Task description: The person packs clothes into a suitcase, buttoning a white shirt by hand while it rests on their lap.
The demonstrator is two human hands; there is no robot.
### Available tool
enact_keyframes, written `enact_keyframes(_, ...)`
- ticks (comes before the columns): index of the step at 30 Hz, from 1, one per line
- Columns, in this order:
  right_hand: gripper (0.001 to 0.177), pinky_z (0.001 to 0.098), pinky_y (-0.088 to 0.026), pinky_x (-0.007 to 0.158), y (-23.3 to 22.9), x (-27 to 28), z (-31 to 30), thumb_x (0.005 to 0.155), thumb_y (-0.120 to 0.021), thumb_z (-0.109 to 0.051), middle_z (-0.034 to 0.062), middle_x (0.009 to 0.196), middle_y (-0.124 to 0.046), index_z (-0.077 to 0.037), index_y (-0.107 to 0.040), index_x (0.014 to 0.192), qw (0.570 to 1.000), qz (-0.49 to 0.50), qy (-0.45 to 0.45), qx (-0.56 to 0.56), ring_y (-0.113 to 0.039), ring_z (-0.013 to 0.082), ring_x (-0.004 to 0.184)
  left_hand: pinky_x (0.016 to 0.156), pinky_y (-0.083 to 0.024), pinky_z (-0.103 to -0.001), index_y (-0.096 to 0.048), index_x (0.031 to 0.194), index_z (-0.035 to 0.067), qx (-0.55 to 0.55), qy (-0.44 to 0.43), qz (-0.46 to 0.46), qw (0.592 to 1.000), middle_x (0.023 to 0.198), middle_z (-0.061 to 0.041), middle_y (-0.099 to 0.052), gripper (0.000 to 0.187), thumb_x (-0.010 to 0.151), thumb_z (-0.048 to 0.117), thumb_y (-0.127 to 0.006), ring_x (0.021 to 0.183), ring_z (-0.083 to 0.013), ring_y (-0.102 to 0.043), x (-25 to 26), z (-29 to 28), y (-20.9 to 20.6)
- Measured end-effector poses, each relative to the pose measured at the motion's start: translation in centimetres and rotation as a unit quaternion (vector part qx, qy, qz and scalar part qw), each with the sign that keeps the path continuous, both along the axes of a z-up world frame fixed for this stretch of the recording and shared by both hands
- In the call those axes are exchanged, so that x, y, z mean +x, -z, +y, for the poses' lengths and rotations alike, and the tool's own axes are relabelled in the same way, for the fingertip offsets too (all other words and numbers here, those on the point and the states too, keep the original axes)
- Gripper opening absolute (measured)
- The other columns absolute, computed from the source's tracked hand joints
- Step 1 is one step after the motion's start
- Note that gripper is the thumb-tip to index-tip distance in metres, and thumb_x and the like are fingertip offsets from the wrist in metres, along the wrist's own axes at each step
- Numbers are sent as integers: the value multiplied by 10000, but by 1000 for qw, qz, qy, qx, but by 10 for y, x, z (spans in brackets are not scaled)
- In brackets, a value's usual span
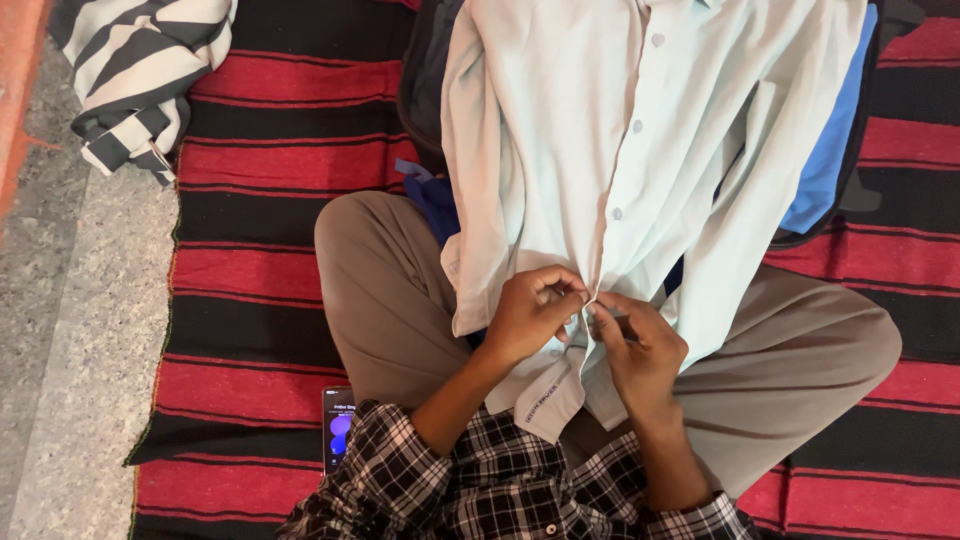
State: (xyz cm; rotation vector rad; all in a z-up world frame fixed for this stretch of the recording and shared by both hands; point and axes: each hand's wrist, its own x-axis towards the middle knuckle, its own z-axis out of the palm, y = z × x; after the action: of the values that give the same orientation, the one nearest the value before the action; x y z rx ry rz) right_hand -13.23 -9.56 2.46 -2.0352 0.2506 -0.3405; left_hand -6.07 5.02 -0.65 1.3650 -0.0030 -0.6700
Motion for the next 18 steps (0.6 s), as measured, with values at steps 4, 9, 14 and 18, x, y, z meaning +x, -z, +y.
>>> enact_keyframes(4,216,218,-553,596,-3,2,0,896,-788,-11,89,990,-749,20,-728,1101,1000,-3,-3,-30,-717,95,717,505,-578,-236,-714,1034,-23,-11,-10,-19,1000,925,-64,-743,191,933,135,-680,648,-99,-718,0,2,-7)
enact_keyframes(9,231,240,-562,640,-6,2,2,895,-805,-13,103,992,-746,16,-731,1111,997,-24,-5,-76,-720,121,754,634,-590,-260,-704,1037,-41,29,-35,-174,984,938,-93,-742,199,944,133,-736,774,-107,-716,-4,-3,-8)
enact_keyframes(14,197,256,-566,662,-7,3,1,898,-813,-22,125,985,-745,19,-729,1071,991,-56,-10,-125,-732,146,791,572,-553,-255,-733,987,-25,90,-22,-97,991,833,-85,-750,187,923,149,-709,639,-107,-682,-3,-2,-11)
enact_keyframes(18,143,254,-558,663,-2,0,2,937,-785,-35,114,933,-740,27,-722,1049,992,-51,4,-118,-719,131,757,612,-543,-244,-723,1010,-24,57,-18,-108,992,848,-74,-739,178,943,140,-704,721,-83,-657,-2,-4,-9)
